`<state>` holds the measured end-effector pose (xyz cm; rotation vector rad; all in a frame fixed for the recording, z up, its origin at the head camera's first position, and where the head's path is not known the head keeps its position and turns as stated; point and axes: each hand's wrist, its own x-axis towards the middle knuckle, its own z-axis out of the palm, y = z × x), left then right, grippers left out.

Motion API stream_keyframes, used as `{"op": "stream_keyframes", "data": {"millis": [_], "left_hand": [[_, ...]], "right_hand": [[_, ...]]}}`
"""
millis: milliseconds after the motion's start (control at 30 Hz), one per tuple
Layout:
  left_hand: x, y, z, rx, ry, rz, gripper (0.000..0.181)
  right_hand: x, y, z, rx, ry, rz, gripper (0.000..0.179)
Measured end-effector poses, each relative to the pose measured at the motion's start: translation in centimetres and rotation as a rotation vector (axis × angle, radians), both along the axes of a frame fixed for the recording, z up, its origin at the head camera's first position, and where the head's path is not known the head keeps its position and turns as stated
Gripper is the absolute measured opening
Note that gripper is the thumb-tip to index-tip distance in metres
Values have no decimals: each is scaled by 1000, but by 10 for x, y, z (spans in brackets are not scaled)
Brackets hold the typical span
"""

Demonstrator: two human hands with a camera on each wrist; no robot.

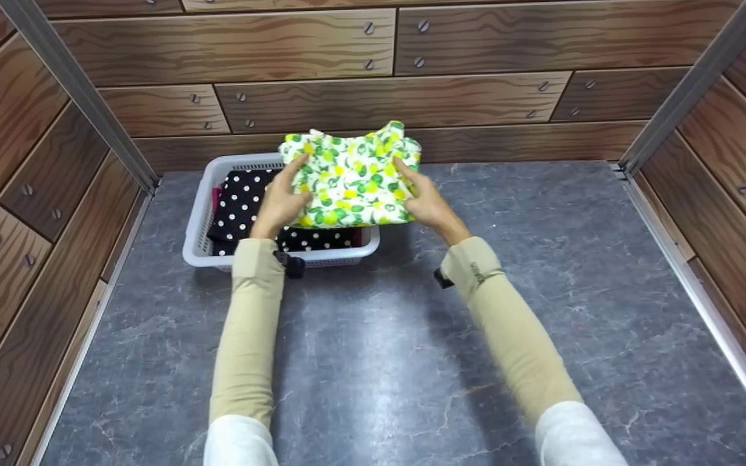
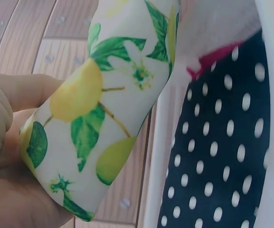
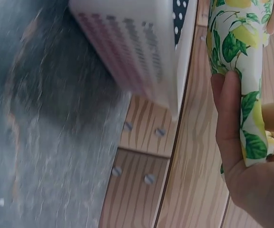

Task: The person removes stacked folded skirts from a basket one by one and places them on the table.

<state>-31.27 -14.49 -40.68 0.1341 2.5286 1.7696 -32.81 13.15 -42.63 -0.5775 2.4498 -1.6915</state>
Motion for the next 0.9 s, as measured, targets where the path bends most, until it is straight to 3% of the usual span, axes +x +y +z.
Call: {"op": "stream_keyframes", "data": {"millis": [200,333,533,900], "left_hand": [[-1,30,-6,25,20,13,81],[-1,49,-12,51,28,10,80],[-2,82,-20,49,39,-3,78],[-6,127,-37,-25,41,-55,79]], "right_hand": [[0,29,0,27,46,-32,90],[3,48,0,41,12,-50,90],[22,73,16,59,-31,-84,85],[8,121,-27,177,57,-140,87]]}}
